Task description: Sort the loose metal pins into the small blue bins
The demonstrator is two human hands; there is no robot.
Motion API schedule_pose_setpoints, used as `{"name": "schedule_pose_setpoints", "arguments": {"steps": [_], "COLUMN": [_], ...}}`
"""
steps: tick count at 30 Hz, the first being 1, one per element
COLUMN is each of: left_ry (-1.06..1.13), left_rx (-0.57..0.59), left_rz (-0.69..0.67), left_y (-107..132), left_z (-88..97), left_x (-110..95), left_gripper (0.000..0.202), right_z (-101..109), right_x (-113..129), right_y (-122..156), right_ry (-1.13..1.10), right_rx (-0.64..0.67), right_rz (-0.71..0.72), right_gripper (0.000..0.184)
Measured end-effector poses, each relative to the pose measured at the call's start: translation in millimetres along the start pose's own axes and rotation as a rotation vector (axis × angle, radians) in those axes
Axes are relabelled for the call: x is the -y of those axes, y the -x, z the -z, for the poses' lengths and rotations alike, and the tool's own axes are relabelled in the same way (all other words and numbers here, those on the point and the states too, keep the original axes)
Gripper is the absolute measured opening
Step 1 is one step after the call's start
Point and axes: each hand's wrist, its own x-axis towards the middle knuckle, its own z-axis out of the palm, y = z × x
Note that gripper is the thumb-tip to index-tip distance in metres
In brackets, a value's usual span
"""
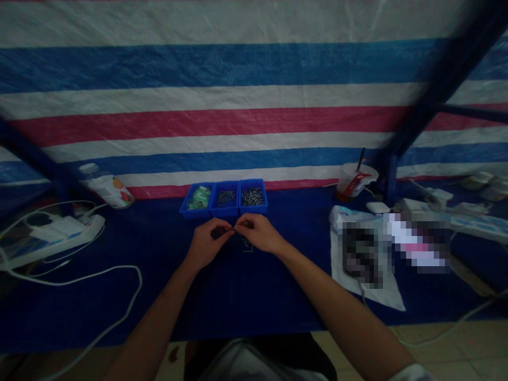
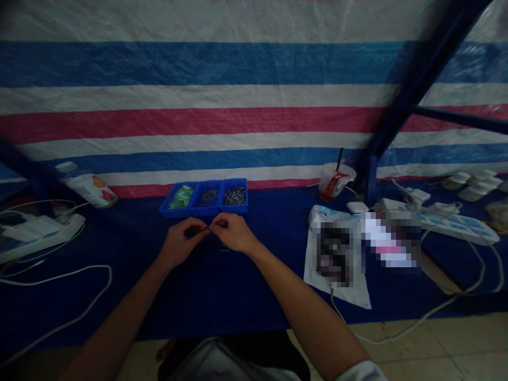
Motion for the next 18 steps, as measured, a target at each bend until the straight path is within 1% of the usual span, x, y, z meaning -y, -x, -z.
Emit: {"name": "schedule_pose_setpoints", "arguments": {"steps": [3,5,7,10,13,16,18], "left_ry": [-0.035,-0.074,-0.126,-0.186,-0.205,-0.220,-0.231], "left_rx": [-0.002,-0.004,0.002,-0.013,-0.072,-0.124,-0.129], "left_rz": [-0.019,-0.033,-0.044,-0.050,-0.026,0.015,0.023], "left_y": [-1,-2,-2,-3,-4,-4,-4], "left_z": [0.6,0.9,1.1,1.9,3.8,6.3,7.2], "left_x": [2,4,5,6,5,4,6], "left_gripper": [0.016,0.016,0.015,0.011,0.007,0.009,0.012], "right_z": [2,5,8,10,5,-2,-5], "right_x": [0,0,3,7,7,2,0], "right_y": [-3,-5,-5,-3,-3,-7,-12], "right_ry": [-0.042,-0.104,-0.184,-0.293,-0.362,-0.419,-0.399], "right_rx": [-0.053,-0.081,-0.081,-0.072,-0.087,-0.132,-0.145], "right_rz": [-0.048,-0.100,-0.164,-0.239,-0.255,-0.243,-0.231], "right_gripper": [0.011,0.019,0.027,0.027,0.027,0.027,0.028]}}
